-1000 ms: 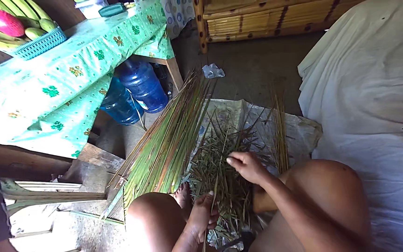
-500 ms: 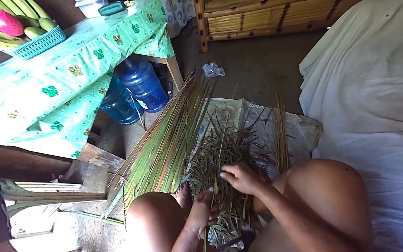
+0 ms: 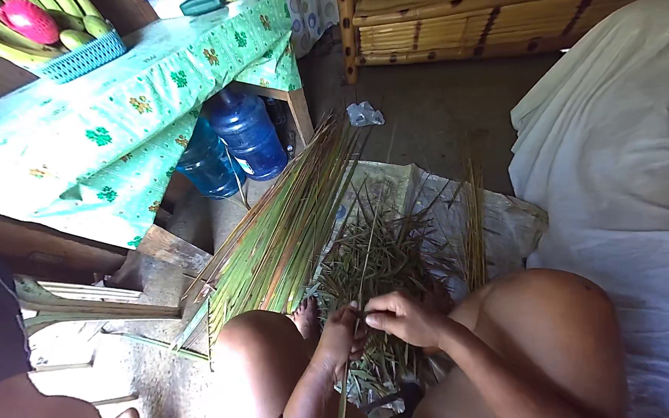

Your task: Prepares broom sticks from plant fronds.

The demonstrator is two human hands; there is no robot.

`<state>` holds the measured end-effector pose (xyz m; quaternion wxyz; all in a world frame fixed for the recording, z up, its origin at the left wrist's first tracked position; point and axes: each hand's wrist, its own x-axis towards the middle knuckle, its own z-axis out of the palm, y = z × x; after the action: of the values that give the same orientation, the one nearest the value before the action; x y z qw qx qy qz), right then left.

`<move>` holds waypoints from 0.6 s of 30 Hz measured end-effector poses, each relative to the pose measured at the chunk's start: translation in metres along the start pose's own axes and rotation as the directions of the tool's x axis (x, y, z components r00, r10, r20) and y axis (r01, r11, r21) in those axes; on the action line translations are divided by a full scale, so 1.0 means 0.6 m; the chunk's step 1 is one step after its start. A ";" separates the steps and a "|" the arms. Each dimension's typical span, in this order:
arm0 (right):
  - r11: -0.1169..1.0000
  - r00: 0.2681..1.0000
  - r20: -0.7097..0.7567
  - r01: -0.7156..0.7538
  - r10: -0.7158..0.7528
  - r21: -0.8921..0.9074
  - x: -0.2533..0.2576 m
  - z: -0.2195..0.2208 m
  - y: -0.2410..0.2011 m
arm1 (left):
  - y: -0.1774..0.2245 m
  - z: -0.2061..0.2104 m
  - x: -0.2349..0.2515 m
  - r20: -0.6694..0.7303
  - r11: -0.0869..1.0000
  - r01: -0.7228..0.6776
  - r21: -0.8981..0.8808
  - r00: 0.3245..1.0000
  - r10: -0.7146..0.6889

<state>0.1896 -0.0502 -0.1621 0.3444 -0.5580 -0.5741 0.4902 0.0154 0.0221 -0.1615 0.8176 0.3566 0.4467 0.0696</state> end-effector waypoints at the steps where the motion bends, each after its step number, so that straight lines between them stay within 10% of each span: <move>1: 0.998 0.998 0.019 0.059 -0.058 -0.021 -0.003 0.003 -0.001 | 0.002 0.003 0.000 -0.021 1.000 -0.001 0.007 1.000 0.001; 10: 0.964 0.984 -0.038 0.159 -0.171 -0.213 -0.002 0.015 0.014 | 0.008 0.012 -0.001 -0.060 0.999 -0.006 -0.054 0.998 0.003; 18: 0.941 0.949 -0.308 -0.161 0.065 -0.299 0.030 -0.039 0.042 | -0.002 0.010 -0.001 0.031 0.999 -0.017 -0.036 0.999 0.018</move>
<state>0.2166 -0.0309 -0.1819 0.3018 -0.7053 -0.5551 0.3213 0.0192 0.0180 -0.1596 0.8302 0.3469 0.4292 0.0793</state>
